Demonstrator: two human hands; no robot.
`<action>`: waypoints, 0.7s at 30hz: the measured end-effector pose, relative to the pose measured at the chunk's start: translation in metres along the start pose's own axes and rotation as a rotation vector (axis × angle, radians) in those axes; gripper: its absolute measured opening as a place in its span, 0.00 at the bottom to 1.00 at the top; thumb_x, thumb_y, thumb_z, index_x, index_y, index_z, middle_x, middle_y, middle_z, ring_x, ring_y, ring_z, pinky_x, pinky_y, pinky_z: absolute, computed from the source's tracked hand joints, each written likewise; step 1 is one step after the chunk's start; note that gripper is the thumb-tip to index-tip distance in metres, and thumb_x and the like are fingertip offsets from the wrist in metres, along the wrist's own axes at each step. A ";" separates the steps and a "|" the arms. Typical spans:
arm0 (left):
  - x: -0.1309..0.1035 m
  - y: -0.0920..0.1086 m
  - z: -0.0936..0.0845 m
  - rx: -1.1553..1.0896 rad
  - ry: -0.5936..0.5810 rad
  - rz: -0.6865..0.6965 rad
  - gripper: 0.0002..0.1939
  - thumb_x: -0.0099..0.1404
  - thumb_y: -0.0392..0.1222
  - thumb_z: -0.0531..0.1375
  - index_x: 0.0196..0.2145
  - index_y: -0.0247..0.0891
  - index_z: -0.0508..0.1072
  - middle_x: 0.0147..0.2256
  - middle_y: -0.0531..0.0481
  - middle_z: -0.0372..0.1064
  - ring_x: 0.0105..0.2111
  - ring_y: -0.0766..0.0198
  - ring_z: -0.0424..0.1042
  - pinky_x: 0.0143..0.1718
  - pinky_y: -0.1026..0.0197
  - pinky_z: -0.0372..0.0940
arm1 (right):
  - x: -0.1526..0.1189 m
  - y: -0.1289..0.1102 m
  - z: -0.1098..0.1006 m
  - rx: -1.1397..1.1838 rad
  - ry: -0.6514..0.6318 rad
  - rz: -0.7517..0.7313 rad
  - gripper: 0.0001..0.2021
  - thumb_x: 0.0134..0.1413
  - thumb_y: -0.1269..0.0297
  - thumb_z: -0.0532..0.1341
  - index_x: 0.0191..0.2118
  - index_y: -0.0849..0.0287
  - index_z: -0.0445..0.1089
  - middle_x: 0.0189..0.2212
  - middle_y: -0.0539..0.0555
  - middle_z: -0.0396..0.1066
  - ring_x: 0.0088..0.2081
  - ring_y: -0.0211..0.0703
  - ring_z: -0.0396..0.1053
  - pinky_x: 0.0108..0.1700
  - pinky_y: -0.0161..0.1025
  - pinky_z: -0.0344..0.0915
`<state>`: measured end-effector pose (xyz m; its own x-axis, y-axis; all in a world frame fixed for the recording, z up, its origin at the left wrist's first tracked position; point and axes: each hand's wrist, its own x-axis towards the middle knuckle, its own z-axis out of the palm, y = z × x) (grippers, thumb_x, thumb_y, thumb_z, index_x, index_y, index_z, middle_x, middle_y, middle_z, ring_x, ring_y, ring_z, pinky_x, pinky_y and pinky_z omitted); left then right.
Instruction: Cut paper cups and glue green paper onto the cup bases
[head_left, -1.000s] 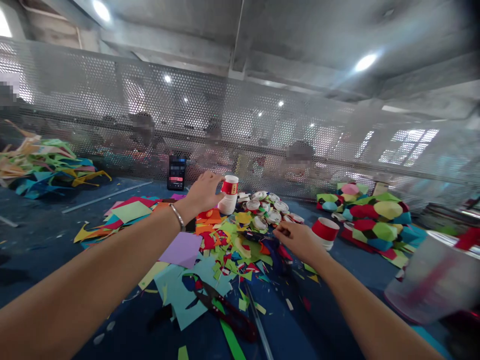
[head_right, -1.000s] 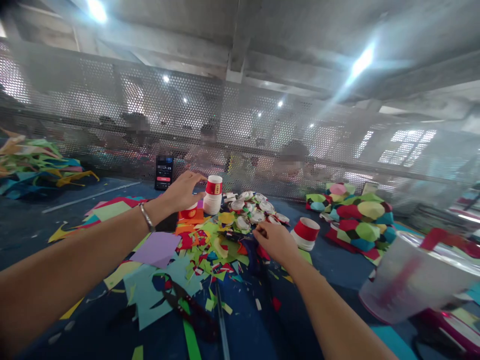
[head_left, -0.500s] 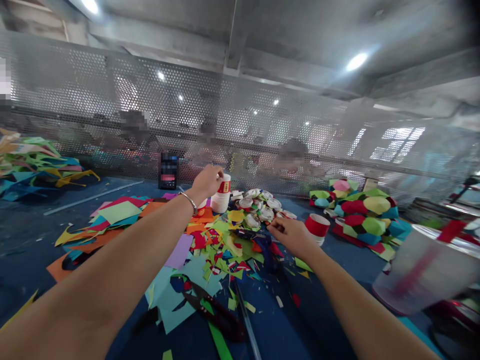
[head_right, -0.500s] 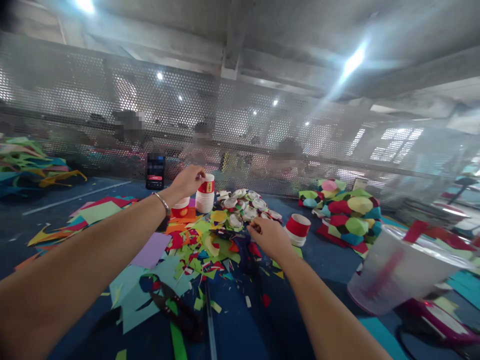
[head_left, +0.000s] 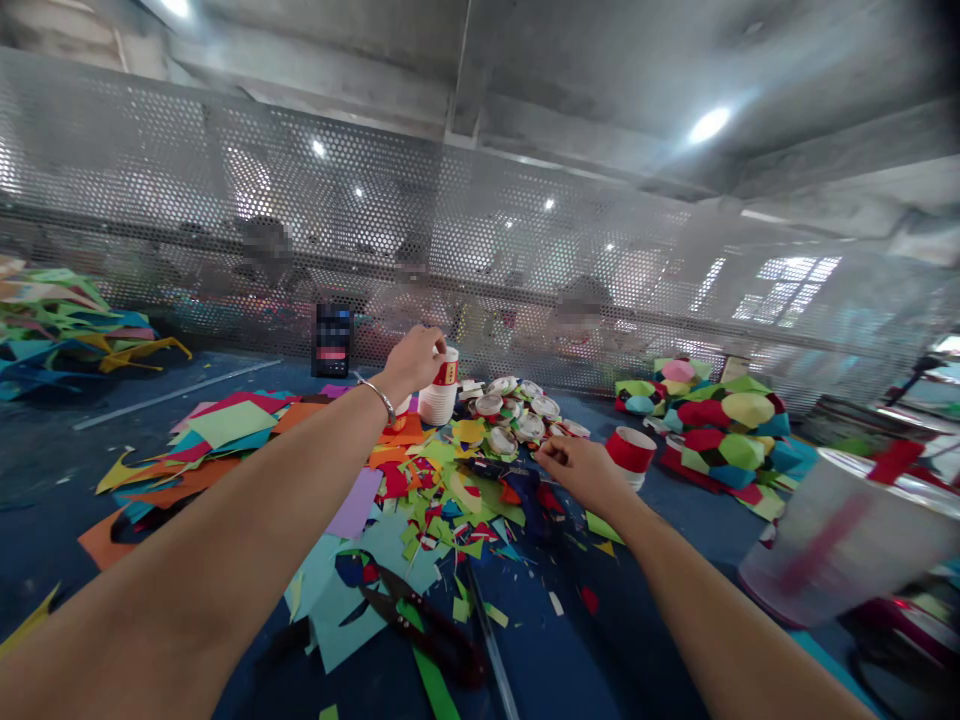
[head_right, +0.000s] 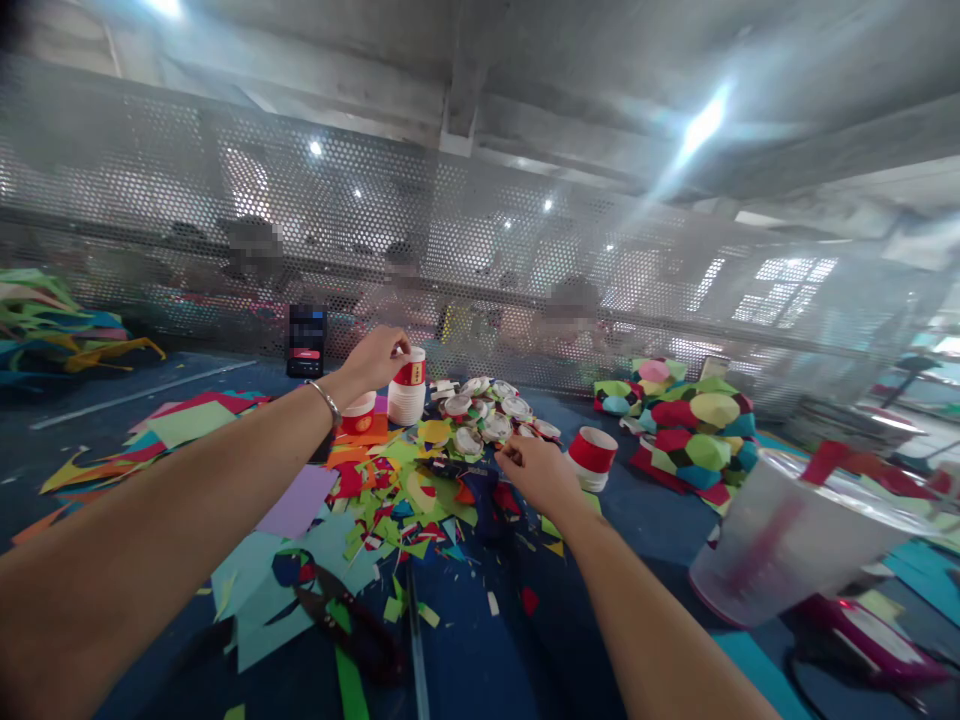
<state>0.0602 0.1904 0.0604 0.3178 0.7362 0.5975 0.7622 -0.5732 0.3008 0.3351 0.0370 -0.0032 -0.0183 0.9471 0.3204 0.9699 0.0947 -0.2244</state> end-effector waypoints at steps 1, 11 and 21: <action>0.002 -0.001 -0.001 0.000 -0.002 0.005 0.14 0.69 0.45 0.58 0.49 0.36 0.70 0.49 0.44 0.69 0.44 0.57 0.72 0.45 0.49 0.69 | 0.000 -0.001 0.000 0.001 -0.002 -0.001 0.12 0.57 0.56 0.57 0.30 0.56 0.73 0.24 0.51 0.73 0.27 0.43 0.68 0.28 0.36 0.56; -0.018 0.023 -0.011 0.055 0.101 0.058 0.08 0.67 0.38 0.55 0.44 0.40 0.70 0.51 0.40 0.63 0.56 0.47 0.57 0.55 0.45 0.56 | -0.001 -0.003 -0.002 -0.003 -0.001 -0.016 0.13 0.58 0.57 0.57 0.29 0.56 0.74 0.25 0.52 0.73 0.27 0.43 0.69 0.28 0.36 0.55; -0.050 0.075 0.030 0.152 -0.405 0.269 0.21 0.64 0.51 0.63 0.49 0.37 0.70 0.47 0.42 0.69 0.46 0.52 0.71 0.45 0.50 0.68 | -0.002 -0.005 -0.001 -0.001 0.011 -0.031 0.12 0.58 0.58 0.57 0.29 0.56 0.73 0.25 0.51 0.74 0.28 0.43 0.69 0.29 0.36 0.55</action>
<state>0.1184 0.1216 0.0303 0.6846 0.6672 0.2938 0.6871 -0.7252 0.0458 0.3309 0.0339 -0.0016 -0.0454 0.9402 0.3376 0.9692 0.1234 -0.2134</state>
